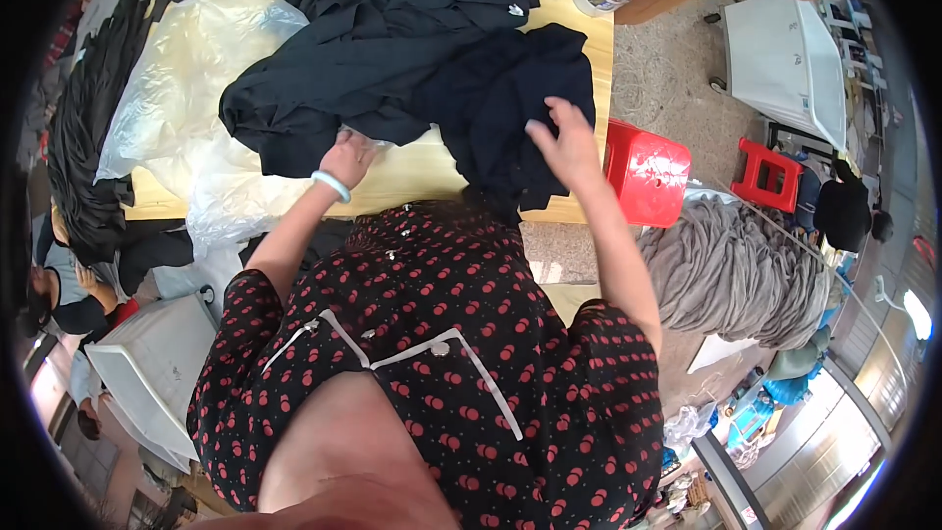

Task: Packaging garments into plastic bags at a work table in a factory.

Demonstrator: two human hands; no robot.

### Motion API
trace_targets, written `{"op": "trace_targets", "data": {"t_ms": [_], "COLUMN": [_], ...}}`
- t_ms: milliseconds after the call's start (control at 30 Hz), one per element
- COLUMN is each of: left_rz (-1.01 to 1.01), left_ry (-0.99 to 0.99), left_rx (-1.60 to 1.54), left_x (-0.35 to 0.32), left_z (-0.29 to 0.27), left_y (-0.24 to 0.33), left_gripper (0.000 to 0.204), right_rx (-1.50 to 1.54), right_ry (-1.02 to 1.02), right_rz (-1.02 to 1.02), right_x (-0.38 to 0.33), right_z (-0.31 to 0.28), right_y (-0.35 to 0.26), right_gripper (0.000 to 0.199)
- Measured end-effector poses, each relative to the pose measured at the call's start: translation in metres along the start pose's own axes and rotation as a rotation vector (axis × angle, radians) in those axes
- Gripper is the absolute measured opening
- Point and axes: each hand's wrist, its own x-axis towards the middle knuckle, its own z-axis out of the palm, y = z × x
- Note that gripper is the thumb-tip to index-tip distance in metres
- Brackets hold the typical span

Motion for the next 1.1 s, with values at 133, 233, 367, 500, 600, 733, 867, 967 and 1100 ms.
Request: {"op": "trace_targets", "data": {"t_ms": [133,233,367,500,600,733,867,967,1100], "left_rz": [0.026,0.050,-0.012,-0.003,0.004,0.121,0.436,0.366,0.250], "left_ry": [0.154,-0.332,-0.296,-0.155,0.007,0.224,0.595,0.396,0.493], "left_rx": [-0.282,-0.344,-0.123,-0.384,-0.773,-0.646,-0.817,-0.881,-1.230], "left_x": [-0.014,0.005,0.016,0.029,0.025,0.016,0.018,-0.002,-0.013], "left_z": [0.004,0.034,0.082,0.094,0.070,-0.006,-0.065,-0.104,-0.153], "left_y": [0.052,0.107,0.162,0.156,0.129,0.188,0.244,0.254,0.267], "left_gripper": [0.032,0.053,0.049,0.020,0.017,0.021,0.035,0.019,0.021], "right_rx": [-0.203,-0.173,0.072,0.275,0.520,0.772,0.663,0.606,0.456], "right_ry": [0.157,0.099,0.145,0.129,0.088,-0.091,-0.394,-0.438,-0.341], "right_rz": [-0.099,0.004,0.022,0.031,0.015,0.036,-0.318,-0.464,-0.602], "right_x": [-0.025,0.002,0.030,0.041,0.037,0.027,0.018,0.016,0.023], "right_z": [0.035,0.039,0.001,-0.038,-0.061,-0.078,-0.117,-0.152,-0.156], "right_y": [0.014,0.038,0.033,0.030,0.018,-0.011,-0.063,-0.080,-0.063], "right_gripper": [0.077,0.044,0.036,0.031,0.029,0.031,0.027,0.032,0.038]}}
